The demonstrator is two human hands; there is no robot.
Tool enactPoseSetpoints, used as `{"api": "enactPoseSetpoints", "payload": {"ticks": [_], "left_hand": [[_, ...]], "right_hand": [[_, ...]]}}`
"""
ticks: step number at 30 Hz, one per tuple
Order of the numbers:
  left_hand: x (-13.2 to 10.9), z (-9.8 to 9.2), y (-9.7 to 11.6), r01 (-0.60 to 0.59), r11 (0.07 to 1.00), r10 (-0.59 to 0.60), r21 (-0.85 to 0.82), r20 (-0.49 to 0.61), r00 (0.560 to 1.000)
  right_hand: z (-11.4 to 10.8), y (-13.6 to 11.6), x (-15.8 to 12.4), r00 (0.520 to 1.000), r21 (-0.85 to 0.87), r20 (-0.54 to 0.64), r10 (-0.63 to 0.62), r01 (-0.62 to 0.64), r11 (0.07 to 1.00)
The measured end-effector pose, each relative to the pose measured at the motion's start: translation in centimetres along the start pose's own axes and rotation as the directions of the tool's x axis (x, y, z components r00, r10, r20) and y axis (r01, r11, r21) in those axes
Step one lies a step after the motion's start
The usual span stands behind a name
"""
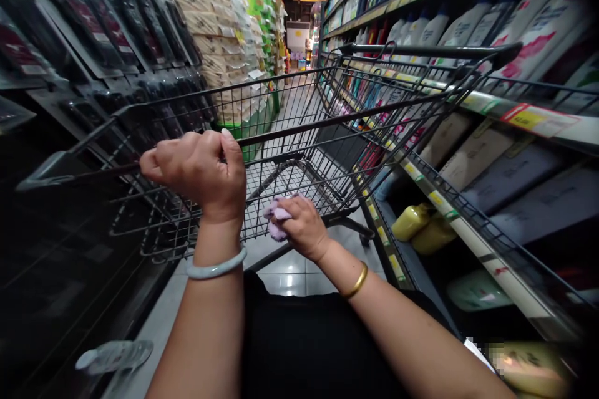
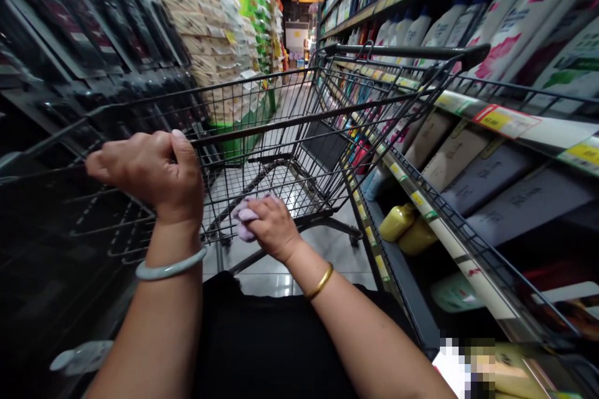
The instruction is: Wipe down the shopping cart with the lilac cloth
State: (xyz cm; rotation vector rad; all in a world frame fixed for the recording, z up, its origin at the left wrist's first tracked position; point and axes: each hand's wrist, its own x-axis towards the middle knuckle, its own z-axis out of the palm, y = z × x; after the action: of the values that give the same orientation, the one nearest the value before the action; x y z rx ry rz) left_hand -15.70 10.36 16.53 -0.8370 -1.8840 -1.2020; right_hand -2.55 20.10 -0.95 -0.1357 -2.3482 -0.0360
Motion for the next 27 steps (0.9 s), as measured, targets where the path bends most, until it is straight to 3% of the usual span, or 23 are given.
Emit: {"api": "enactPoseSetpoints", "payload": {"ticks": [4, 9, 11, 16, 18, 21, 23, 27], "left_hand": [[0.0, -0.2, 0.0, -0.014, 0.999, 0.013, 0.043, 0.013, 1.000], [0.1, -0.7, 0.4, -0.028, 1.000, 0.027, 0.013, 0.027, 0.999], [0.0, -0.8, 1.2, -0.048, 0.998, 0.049, -0.032, 0.057, 0.997], [-0.5, -0.2, 3.4, -0.140, 0.975, 0.179, -0.173, 0.234, 0.956], [-0.8, 0.3, 3.6, -0.161, 0.971, 0.202, -0.175, 0.251, 0.947], [-0.9, 1.0, 3.3, -0.167, 0.974, 0.199, -0.155, 0.222, 0.955], [-0.9, 1.3, 3.1, -0.165, 0.976, 0.192, -0.144, 0.203, 0.960], [-0.9, 1.5, 3.1, -0.141, 0.983, 0.163, -0.119, 0.204, 0.965]], "right_hand": [[0.7, 0.2, -1.0, 0.978, 0.058, 0.210, -0.021, 0.009, 0.998], [-2.2, 0.9, 0.5, 0.993, 0.017, -0.007, 0.118, -0.118, 0.993], [-2.7, 1.1, 0.4, 0.990, 0.016, -0.009, 0.141, -0.140, 0.990], [-1.8, 0.5, -0.2, 0.953, 0.045, 0.291, 0.085, -0.102, 0.994], [-2.4, 0.7, 0.3, 0.961, 0.031, 0.253, 0.115, -0.127, 0.991], [-3.9, 1.6, 0.9, 0.981, 0.017, 0.046, 0.191, -0.192, 0.981], [-4.2, 2.1, 0.5, 0.976, 0.022, 0.009, 0.216, -0.216, 0.976], [-2.6, 2.2, -1.2, 0.956, 0.036, 0.252, 0.154, -0.168, 0.985]]}}
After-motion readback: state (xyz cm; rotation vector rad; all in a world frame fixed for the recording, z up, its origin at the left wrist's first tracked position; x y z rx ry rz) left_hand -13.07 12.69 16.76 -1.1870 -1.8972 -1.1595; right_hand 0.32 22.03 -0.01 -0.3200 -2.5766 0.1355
